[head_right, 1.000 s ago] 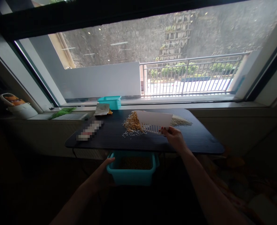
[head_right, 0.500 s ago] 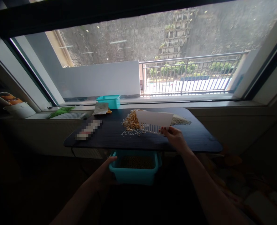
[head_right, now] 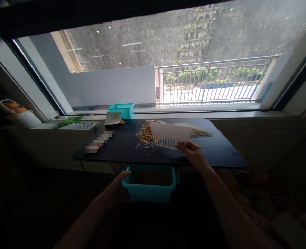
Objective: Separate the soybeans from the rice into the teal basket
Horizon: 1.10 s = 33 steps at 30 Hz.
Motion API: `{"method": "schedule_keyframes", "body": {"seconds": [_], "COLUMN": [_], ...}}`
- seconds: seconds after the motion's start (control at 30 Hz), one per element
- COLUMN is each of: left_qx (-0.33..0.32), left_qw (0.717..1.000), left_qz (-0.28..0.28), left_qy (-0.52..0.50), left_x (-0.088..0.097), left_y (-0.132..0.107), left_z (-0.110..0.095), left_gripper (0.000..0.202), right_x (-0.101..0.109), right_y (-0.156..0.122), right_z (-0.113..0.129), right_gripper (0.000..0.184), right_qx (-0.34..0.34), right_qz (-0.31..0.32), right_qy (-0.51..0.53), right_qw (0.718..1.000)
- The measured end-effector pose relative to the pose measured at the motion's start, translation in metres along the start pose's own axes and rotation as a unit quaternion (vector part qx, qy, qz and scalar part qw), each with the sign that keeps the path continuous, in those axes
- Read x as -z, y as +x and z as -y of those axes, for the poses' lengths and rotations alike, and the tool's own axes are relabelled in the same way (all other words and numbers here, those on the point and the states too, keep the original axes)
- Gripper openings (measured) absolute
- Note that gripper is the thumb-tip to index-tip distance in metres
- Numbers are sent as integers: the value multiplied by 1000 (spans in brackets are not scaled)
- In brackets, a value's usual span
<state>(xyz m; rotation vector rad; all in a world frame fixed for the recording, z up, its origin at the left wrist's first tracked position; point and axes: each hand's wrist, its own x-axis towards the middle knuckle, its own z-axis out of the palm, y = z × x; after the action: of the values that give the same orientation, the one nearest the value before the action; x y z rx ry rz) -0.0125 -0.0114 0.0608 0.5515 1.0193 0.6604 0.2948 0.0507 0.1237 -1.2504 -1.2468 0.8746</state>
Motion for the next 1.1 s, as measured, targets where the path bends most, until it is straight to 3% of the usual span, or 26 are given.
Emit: {"method": "schedule_keyframes", "body": {"seconds": [0.2, 0.53, 0.77, 1.0, 1.1], "left_qx": [0, -2, -3, -10, -8], "left_qw": [1000, 1000, 1000, 1000, 1000], "left_qz": [-14, 0, -11, -20, -19], "left_qy": [2, -6, -5, -10, -10], "left_x": [1, 5, 14, 24, 31], "left_y": [-1, -3, -6, -13, -16], "left_z": [-1, -3, -5, -9, -10], "left_gripper": [63, 67, 67, 70, 71], "right_x": [-16, -7, -32, -55, -67], "right_y": [9, -5, -13, -25, -18], "right_z": [-4, 3, -4, 5, 9], "right_gripper": [49, 47, 47, 46, 42], "right_qx": [17, -1, 15, 11, 30], "right_qz": [20, 24, 72, 162, 159], "right_qy": [-29, -3, -33, -36, -29], "right_qw": [999, 1000, 997, 986, 986]}}
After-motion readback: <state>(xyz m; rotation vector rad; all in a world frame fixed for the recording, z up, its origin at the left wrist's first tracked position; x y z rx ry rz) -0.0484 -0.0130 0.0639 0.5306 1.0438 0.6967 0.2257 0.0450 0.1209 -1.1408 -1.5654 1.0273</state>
